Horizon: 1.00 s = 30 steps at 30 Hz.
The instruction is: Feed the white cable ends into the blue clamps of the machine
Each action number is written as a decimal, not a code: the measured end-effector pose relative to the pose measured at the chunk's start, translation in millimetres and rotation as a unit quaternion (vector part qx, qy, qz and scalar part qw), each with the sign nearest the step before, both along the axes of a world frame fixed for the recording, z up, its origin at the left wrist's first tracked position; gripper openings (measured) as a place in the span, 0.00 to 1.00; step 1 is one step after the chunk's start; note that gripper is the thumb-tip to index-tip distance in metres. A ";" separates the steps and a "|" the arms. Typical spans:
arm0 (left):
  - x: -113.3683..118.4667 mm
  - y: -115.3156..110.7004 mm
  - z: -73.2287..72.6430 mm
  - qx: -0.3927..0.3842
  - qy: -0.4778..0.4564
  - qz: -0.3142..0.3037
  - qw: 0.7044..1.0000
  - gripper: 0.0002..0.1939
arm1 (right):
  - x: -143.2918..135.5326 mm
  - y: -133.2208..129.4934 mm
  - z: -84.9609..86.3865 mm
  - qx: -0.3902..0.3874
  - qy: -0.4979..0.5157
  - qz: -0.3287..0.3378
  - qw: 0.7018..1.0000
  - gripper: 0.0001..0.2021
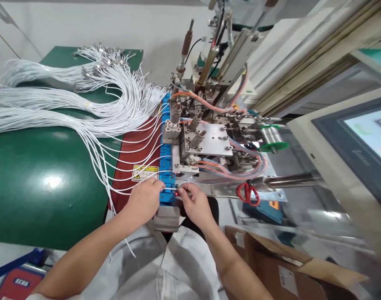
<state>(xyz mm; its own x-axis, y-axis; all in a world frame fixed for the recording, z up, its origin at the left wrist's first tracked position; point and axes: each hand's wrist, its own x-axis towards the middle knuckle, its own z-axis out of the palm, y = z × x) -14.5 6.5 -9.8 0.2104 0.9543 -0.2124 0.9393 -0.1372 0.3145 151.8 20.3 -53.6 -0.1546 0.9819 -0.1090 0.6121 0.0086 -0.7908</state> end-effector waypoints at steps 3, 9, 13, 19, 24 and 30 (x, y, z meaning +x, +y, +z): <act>3.1 -0.7 1.1 0.002 0.035 0.001 0.999 0.12 | 0.3 1.2 -1.9 -0.014 0.014 -0.003 1.000 0.08; 9.9 -0.6 5.9 -0.008 0.084 0.003 0.996 0.11 | -1.4 0.6 -7.8 -0.033 0.041 -0.017 0.998 0.08; 11.1 -0.1 7.5 -0.008 0.099 -0.009 0.995 0.12 | -2.1 1.0 -11.7 -0.036 0.054 -0.024 0.998 0.08; 7.6 0.5 2.3 0.010 0.100 -0.018 0.995 0.12 | 4.6 7.5 -10.2 -0.034 0.060 0.027 0.997 0.11; 5.2 -1.1 0.9 0.031 0.091 -0.035 0.995 0.12 | -2.0 7.0 -18.4 0.028 0.046 0.012 0.998 0.16; 7.8 -3.2 3.1 0.013 0.098 -0.043 0.994 0.13 | -16.5 2.0 -33.6 0.035 0.079 -0.055 0.995 0.17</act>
